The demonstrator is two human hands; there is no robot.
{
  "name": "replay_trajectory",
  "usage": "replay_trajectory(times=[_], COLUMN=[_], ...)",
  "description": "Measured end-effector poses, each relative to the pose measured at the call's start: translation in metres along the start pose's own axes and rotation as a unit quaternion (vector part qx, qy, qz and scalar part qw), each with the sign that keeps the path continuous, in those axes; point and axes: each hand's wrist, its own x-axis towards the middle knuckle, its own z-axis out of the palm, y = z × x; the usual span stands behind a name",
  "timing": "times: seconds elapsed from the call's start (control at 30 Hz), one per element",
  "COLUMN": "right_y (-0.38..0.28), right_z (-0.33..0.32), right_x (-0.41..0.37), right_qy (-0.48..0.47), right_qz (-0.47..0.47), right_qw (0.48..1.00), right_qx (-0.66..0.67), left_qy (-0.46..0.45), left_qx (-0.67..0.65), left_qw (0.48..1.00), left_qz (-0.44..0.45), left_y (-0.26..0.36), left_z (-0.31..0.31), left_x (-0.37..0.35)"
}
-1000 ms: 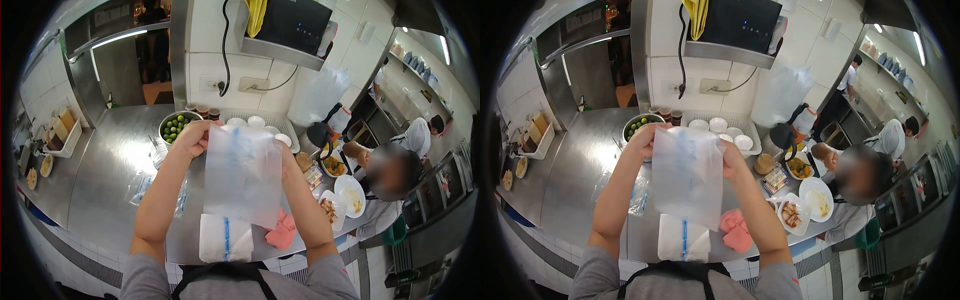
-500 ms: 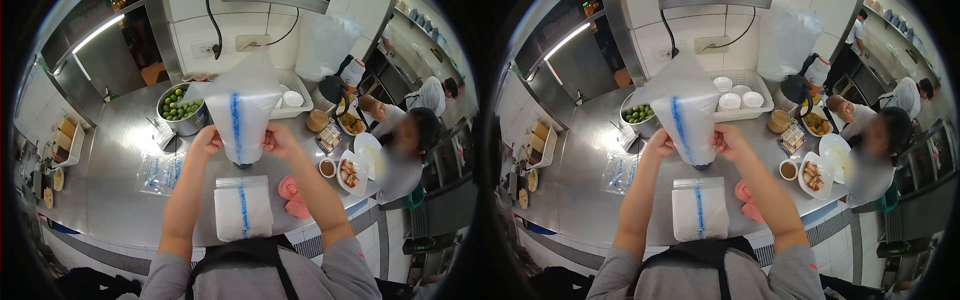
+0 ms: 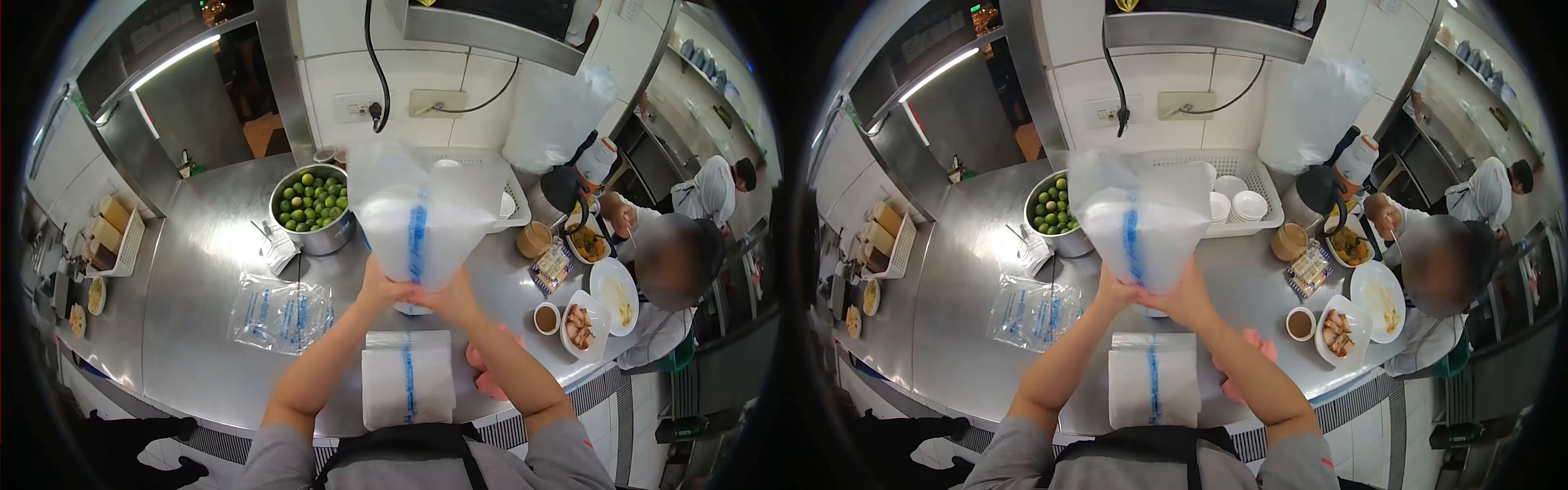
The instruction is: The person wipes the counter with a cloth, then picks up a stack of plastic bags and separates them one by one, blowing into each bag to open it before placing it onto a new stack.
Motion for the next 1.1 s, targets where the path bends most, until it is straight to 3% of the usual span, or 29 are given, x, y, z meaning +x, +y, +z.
replay_trajectory(times=[0.1, 0.17, 0.23, 0.33, 0.4, 0.47, 0.53, 0.6, 0.63, 0.7, 0.73, 0.77, 0.83, 0.87, 0.93, 0.97, 1.03, 1.07, 1.1], right_y=[0.02, 0.028, 0.051, 0.055, 0.044, 0.022, 0.008, -0.063, -0.073, -0.085, -0.093, -0.087, -0.061, -0.044, -0.012, -0.001, 0.009, 0.023, 0.045], right_z=[0.001, 0.001, 0.005, -0.006, -0.024, -0.049, -0.049, -0.028, -0.023, -0.011, -0.001, 0.003, 0.014, 0.018, 0.021, 0.03, 0.051, 0.039, 0.009], right_x=[-0.021, -0.023, -0.033, -0.036, -0.033, -0.02, -0.001, 0.024, 0.032, 0.04, 0.04, 0.039, 0.03, 0.024, 0.02, 0.013, 0.002, -0.014, -0.04], right_qy=[-0.06, -0.061, -0.069, -0.104, -0.13, -0.192, -0.013, 0.06, 0.062, 0.111, 0.166, 0.164, 0.174, 0.172, 0.185, 0.185, 0.301, 0.287, 0.146], right_qz=[0.104, 0.056, 0.065, 0.082, 0.106, 0.052, -0.029, -0.135, -0.131, -0.019, 0.02, 0.025, -0.011, 0.004, -0.103, -0.097, -0.111, -0.119, -0.07], right_qw=[0.992, 0.996, 0.995, 0.991, 0.986, 0.977, 0.989, 0.93, 0.93, 0.963, 0.96, 0.96, 0.952, 0.951, 0.959, 0.959, 0.947, 0.95, 0.98], right_qx=[0.027, 0.022, 0.025, 0.012, 0.002, -0.083, 0.145, 0.336, 0.337, 0.246, 0.224, 0.224, 0.251, 0.256, 0.187, 0.193, 0.013, 0.022, -0.115], left_qy=[-0.042, -0.031, -0.022, -0.053, -0.166, -0.137, -0.083, -0.008, -0.022, -0.034, 0.026, 0.087, 0.099, 0.105, 0.123, 0.124, 0.06, 0.021, -0.012], left_qx=[0.063, 0.067, 0.071, 0.133, 0.173, 0.129, -0.015, -0.138, -0.076, -0.015, 0.066, 0.148, 0.144, 0.137, 0.151, 0.157, 0.188, 0.26, 0.335], left_qw=[0.995, 0.996, 0.996, 0.987, 0.964, 0.966, 0.995, 0.99, 0.997, 0.998, 0.997, 0.985, 0.984, 0.981, 0.966, 0.966, 0.974, 0.962, 0.941], left_qz=[-0.07, -0.052, -0.045, -0.075, -0.112, -0.179, -0.051, -0.01, 0.024, 0.051, 0.04, 0.029, 0.025, 0.086, 0.168, 0.162, 0.113, 0.079, 0.043], left_y=[-0.015, -0.023, -0.028, -0.026, -0.021, -0.013, 0.013, 0.075, 0.08, 0.09, 0.096, 0.097, 0.084, 0.075, 0.052, 0.038, 0.008, -0.005, -0.012], left_z=[-0.012, -0.012, -0.012, -0.022, -0.04, -0.064, -0.05, 0.015, 0.022, 0.033, 0.04, 0.042, 0.037, 0.037, 0.031, 0.024, 0.01, -0.001, -0.012], left_x=[-0.014, -0.019, -0.031, -0.03, -0.024, -0.018, 0.009, 0.035, 0.045, 0.051, 0.053, 0.053, 0.043, 0.04, 0.026, 0.013, -0.012, -0.024, -0.037])
